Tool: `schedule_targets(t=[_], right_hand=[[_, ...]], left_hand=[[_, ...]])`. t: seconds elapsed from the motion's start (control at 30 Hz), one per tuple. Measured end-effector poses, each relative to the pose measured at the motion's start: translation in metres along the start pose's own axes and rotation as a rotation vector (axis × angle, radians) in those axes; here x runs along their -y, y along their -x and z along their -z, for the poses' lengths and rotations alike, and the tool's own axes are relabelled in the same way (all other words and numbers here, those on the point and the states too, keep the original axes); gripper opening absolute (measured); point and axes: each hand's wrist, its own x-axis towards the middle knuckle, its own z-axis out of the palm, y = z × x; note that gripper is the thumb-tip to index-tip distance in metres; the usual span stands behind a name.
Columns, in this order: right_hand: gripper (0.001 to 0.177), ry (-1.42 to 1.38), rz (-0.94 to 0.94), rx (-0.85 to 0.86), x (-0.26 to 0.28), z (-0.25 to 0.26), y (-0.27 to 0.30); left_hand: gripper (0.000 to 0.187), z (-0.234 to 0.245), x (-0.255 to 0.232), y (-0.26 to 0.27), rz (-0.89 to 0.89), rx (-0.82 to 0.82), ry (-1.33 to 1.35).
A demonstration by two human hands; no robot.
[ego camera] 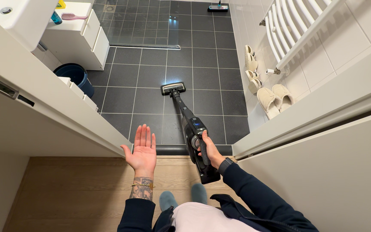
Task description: The person uses a cordless stick vacuum to clean the dark tiled floor of a bathroom. They maneuver the vacuum around the shower area, under the sink cabinet, and near the wall-mounted radiator, systematically covering the floor space.
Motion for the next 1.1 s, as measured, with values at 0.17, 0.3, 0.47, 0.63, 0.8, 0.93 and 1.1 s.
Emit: schedule_targets(t=[0.17,0.3,0.47,0.63,0.8,0.93,1.1], right_hand=[[0.085,-0.009,-0.011,-0.008,-0.002,-0.011,0.0],[0.085,-0.012,-0.008,-0.018,-0.003,-0.022,0.003],[0.084,-0.012,-0.013,-0.045,-0.001,-0.035,0.006],[0.08,-0.039,0.019,-0.066,0.0,-0.049,0.01],[0.076,-0.066,0.016,-0.094,-0.001,-0.059,0.012],[0.074,-0.103,0.023,-0.098,-0.004,-0.066,0.008],[0.074,-0.106,0.023,-0.101,0.002,-0.071,-0.002]], left_hand=[[0.091,0.001,-0.011,0.0,0.004,-0.003,-0.008],[0.09,0.001,-0.02,0.0,0.007,-0.004,0.005],[0.09,0.004,-0.033,-0.004,0.022,0.006,0.0],[0.091,0.01,-0.045,-0.012,0.061,0.011,0.0],[0.092,0.014,-0.057,-0.022,0.095,0.024,-0.012],[0.092,0.014,-0.059,-0.028,0.111,0.023,-0.017],[0.092,0.013,-0.055,-0.038,0.113,0.002,-0.017]])
